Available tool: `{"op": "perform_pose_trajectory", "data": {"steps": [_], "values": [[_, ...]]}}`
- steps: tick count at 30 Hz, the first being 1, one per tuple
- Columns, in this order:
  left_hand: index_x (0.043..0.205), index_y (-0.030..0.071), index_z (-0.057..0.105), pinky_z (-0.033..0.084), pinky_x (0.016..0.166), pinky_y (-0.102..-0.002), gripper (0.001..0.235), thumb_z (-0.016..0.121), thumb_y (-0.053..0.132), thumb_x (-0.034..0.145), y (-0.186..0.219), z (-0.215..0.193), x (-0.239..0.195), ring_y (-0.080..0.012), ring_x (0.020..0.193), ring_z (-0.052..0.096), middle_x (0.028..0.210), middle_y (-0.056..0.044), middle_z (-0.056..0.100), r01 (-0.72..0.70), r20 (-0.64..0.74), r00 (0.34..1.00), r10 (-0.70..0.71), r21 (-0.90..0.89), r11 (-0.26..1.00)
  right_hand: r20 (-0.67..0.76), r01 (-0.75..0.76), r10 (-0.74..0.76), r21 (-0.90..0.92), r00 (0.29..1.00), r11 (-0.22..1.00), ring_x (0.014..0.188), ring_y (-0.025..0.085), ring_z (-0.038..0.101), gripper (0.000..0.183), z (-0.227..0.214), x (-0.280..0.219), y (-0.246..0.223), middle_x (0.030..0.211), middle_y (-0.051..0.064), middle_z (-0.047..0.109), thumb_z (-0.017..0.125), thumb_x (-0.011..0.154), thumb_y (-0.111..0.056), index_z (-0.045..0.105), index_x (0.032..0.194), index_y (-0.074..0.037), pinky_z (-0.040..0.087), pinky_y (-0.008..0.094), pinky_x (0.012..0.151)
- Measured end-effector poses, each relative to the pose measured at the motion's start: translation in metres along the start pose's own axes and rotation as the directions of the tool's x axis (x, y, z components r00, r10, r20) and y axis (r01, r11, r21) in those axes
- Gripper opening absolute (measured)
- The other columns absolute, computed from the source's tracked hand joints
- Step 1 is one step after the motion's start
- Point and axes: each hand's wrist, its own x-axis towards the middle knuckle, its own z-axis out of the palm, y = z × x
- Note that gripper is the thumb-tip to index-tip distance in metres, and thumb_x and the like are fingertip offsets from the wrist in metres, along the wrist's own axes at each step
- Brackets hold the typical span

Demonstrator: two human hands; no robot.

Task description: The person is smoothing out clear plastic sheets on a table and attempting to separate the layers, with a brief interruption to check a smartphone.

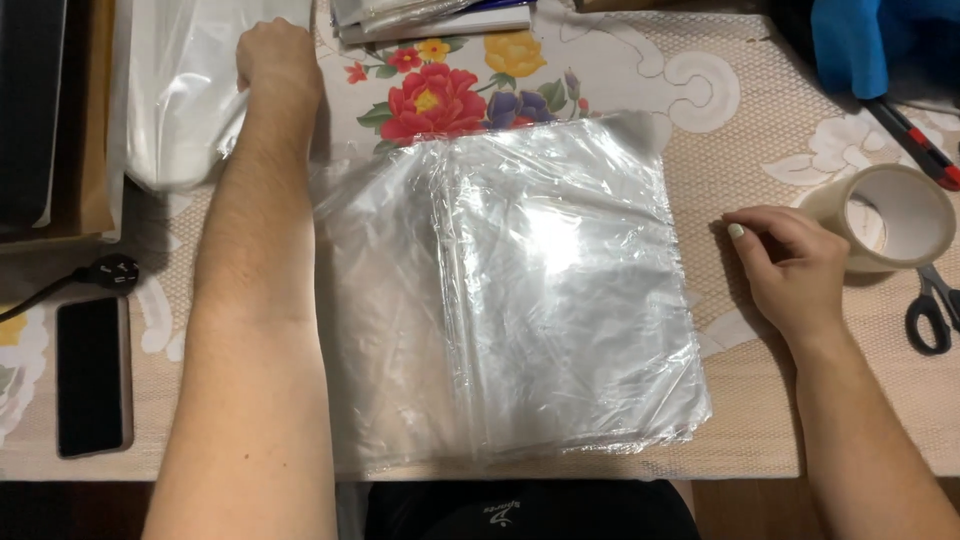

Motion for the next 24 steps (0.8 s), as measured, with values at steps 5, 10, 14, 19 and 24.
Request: {"op": "perform_pose_trajectory", "data": {"steps": [5,10,14,19,24], "values": [[0.101,0.006,0.07,0.059,0.054,-0.038,0.012,0.068,0.014,0.092,0.006,0.024,0.026,-0.0308,0.075,0.075,0.092,-0.008,0.073,0.069,-0.162,0.983,-0.082,-0.086,0.994,0.001,0.004,-0.004,-0.004,1.0,1.0,0.103,0.027,0.068,0.012,0.0,0.0,0.0,0.107,0.017,0.073,0.068,0.102,0.01,0.074,0.111,0.006,0.055,0.037,0.098],[0.109,0.003,0.071,0.046,0.076,-0.053,0.066,0.042,0.063,0.11,-0.011,0.009,-0.012,-0.0379,0.099,0.058,0.101,-0.021,0.069,-0.06,-0.357,0.93,-0.085,-0.378,0.924,0.012,-0.01,0.01,-0.001,1.0,1.0,0.101,0.027,0.068,0.011,0.001,0.001,-0.004,0.106,0.018,0.073,0.069,0.102,0.011,0.074,0.111,0.006,0.056,0.037,0.097],[0.146,0.0,0.037,0.022,0.112,-0.057,0.073,0.069,0.043,0.097,-0.047,0.008,-0.042,-0.0378,0.139,0.024,0.15,-0.019,0.03,0.034,-0.197,0.955,-0.222,-0.669,0.742,0.008,-0.007,0.007,-0.015,1.0,1.0,0.101,0.026,0.068,0.011,0.002,0.0,0.0,0.106,0.018,0.073,0.07,0.103,0.009,0.075,0.112,0.006,0.056,0.037,0.097],[0.117,0.002,0.063,0.049,0.082,-0.055,0.044,0.055,0.045,0.109,-0.074,0.075,0.01,-0.0439,0.107,0.058,0.11,-0.024,0.068,0.11,-0.201,0.951,-0.235,-0.49,0.865,0.009,-0.043,0.043,-0.016,0.999,0.999,0.102,0.027,0.067,0.012,0.002,0.0,-0.002,0.107,0.018,0.073,0.07,0.102,0.009,0.075,0.113,0.005,0.055,0.037,0.098],[0.079,0.001,0.064,0.053,0.063,-0.054,0.036,0.068,0.025,0.105,-0.068,0.083,0.017,-0.0447,0.073,0.068,0.08,-0.019,0.068,-0.024,-0.461,0.834,-0.304,-0.581,0.813,-0.017,0.015,-0.015,0.008,1.0,1.0,0.099,0.027,0.069,0.01,0.002,-0.002,0.0,0.105,0.019,0.073,0.071,0.102,0.009,0.075,0.111,0.007,0.056,0.036,0.095]]}}
